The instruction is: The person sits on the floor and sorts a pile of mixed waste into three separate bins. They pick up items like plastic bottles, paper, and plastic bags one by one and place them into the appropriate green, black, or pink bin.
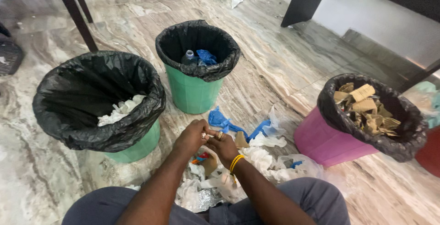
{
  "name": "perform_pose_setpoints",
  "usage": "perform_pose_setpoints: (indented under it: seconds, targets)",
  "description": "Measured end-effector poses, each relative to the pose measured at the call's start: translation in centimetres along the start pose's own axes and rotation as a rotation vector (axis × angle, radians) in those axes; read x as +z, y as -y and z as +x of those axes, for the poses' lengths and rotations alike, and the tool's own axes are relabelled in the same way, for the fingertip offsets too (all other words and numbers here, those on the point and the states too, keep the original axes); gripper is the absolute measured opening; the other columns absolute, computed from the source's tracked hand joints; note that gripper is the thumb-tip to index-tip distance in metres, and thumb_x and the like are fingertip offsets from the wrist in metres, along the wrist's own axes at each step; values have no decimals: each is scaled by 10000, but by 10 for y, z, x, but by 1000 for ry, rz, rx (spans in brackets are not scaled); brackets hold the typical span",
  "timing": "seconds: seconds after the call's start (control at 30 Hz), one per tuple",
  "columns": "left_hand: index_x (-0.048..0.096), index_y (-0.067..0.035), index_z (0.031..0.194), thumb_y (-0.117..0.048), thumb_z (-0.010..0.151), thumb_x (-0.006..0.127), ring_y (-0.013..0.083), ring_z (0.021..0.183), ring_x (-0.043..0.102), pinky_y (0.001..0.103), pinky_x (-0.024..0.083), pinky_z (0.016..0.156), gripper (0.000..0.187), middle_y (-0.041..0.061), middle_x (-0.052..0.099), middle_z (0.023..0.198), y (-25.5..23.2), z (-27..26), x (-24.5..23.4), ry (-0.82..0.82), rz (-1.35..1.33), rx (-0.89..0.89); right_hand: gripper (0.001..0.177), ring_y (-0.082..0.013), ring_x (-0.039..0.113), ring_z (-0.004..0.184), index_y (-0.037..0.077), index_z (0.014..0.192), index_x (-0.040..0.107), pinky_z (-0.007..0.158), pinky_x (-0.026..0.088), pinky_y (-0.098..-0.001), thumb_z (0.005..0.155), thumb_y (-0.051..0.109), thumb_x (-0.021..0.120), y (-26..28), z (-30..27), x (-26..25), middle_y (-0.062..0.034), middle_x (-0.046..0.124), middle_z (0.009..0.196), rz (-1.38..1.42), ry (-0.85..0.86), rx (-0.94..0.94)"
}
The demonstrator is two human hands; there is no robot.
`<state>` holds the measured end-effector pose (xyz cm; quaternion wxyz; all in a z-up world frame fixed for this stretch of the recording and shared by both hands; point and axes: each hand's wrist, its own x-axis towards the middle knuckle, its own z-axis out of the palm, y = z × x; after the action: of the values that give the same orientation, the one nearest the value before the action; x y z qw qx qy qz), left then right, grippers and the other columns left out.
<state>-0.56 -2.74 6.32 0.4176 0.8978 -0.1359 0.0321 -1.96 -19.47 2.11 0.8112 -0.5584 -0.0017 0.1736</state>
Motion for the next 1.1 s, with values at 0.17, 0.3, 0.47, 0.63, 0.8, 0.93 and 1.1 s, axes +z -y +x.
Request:
perform_pose_setpoints:
  seconds: [0.17, 0.3, 0.47, 0.63, 0.8, 0.93, 1.1]
  targets:
    - [651, -22, 881, -45, 720, 865, 250, 794, 745, 353, 581, 707, 269, 136, 735, 850, 4, 14, -5, 102, -117, -15, 246, -141, 678, 1019, 6, 1225, 651, 930, 550, -300, 986, 41, 603, 9, 0, -11, -66, 709, 1182, 60, 55, -19]
    - [719, -1, 858, -20, 705, 835, 206, 800, 798, 328, 625, 720, 192, 134, 801, 871, 1, 18, -25, 196, -232, -10, 245, -145, 678, 1022, 12, 1225, 616, 973, 553, -298, 981, 33, 609, 20, 1, -12, -66, 698, 1150, 82, 74, 49]
    - [746, -73, 1055, -172, 785, 850, 198, 837, 735, 353, 581, 751, 306, 133, 782, 959, -61, 3, -106, 201, -146, -25, 220, -181, 659, 1037, -12, 1216, 620, 968, 529, -312, 1005, 45, 646, 43, 5, 24, -106, 695, 1151, 194, 147, -58]
    - [757, -88, 1104, -292, 940, 668, 161, 925, 778, 302, 580, 801, 277, 71, 828, 1063, -104, -35, -231, -431, -290, 1, 307, -150, 675, 1083, -35, 1252, 660, 966, 528, -285, 981, 109, 671, 113, -13, 126, -120, 724, 1161, -40, 186, -205]
    - [463, 208, 1349, -439, 974, 763, 616, 1256, 431, 645, 411, 1001, 805, 501, 456, 1314, -39, -91, -287, -1094, 589, -433, 331, -146, 702, 1040, -50, 1252, 682, 949, 540, -283, 956, 93, 716, 136, -5, 208, -130, 757, 1140, -218, 204, -428]
    - [509, 144, 1379, -427, 1057, 580, 535, 1288, 530, 597, 440, 1061, 659, 393, 533, 1385, 18, -102, -291, -728, 325, -890, 255, -132, 704, 1065, -14, 1216, 694, 954, 535, -259, 973, 61, 683, 135, 11, 231, -75, 745, 1151, -381, 230, -611]
    - [562, 100, 1276, -282, 1011, 562, 499, 1113, 631, 573, 525, 917, 465, 338, 564, 1312, 27, -93, -276, -644, 318, -821, 178, -178, 723, 1019, 56, 1092, 751, 834, 592, -275, 961, 3, 643, 139, -2, 233, -71, 705, 1120, -816, 262, -864]
